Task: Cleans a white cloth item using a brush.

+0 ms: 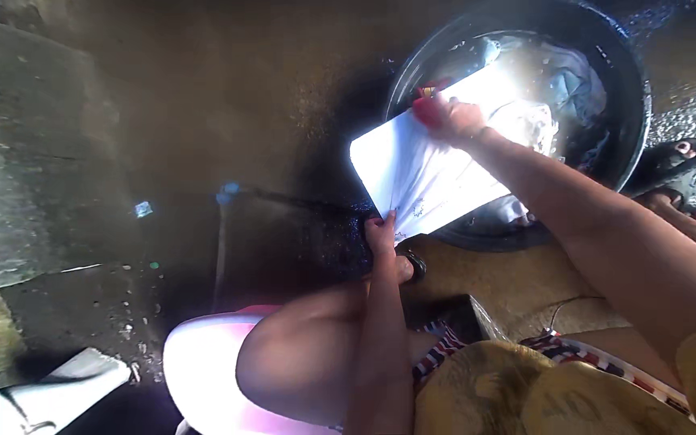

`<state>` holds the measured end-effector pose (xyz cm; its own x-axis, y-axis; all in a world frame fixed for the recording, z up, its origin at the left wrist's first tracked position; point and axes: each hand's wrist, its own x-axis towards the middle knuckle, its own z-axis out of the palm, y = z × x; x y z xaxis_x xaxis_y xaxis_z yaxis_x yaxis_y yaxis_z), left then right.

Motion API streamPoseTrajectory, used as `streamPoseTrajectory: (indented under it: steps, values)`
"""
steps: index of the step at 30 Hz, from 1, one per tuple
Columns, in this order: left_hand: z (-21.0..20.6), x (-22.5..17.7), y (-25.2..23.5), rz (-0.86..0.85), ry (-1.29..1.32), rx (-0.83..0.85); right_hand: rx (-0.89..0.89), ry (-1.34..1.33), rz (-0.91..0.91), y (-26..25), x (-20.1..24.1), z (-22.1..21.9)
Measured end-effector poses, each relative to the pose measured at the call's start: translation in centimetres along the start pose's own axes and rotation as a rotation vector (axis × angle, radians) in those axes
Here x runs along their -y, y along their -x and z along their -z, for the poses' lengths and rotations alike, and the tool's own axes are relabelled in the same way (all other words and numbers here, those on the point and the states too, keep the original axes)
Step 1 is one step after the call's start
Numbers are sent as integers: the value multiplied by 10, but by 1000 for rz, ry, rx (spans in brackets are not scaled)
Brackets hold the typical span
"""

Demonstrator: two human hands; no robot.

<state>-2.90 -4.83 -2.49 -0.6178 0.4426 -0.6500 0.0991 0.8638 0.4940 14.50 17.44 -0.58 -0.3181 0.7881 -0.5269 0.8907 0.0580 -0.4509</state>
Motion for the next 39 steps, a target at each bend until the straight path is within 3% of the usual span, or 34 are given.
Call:
streamPoseTrajectory:
  steps: [2, 4, 7, 9, 12, 14, 20, 22, 25, 27, 33, 35, 39]
  values:
    - [1, 4, -2, -2, 38, 30, -20, 6, -1, 11, 11, -5]
    - [1, 5, -6, -35, 40, 75, 7, 43, 176, 47, 26, -37]
    - [1, 11, -7, -103, 76, 113, 229, 124, 447, 103, 42, -82]
    - [0, 12, -6, -116, 77, 103, 246, 97, 398, 78, 33, -71]
    - [-2, 11, -3, -94, 111, 103, 71, 58, 134, 16, 18, -28]
    - [-2, 10, -2, -79, 137, 94, 25, 74, 56, 6, 26, -13]
    - [-3, 13, -1, -145, 202, 114, 258, 111, 435, 108, 49, -76]
    - [-3, 14, 0, -117, 168, 117, 252, 77, 345, 77, 38, -63]
    - [-5, 13, 0, -101, 133, 104, 97, 78, 115, 15, 28, -24]
    - [-4, 11, 0, -101, 132, 89, 49, 91, 59, 7, 37, -14]
    - [-5, 15, -3, -158, 138, 93, 294, 99, 400, 116, 52, -76]
    - [-5, 17, -4, -129, 113, 98, 276, 52, 294, 93, 30, -70]
    - [-7, 14, -6, -124, 70, 79, -10, -123, -74, 33, -27, -27]
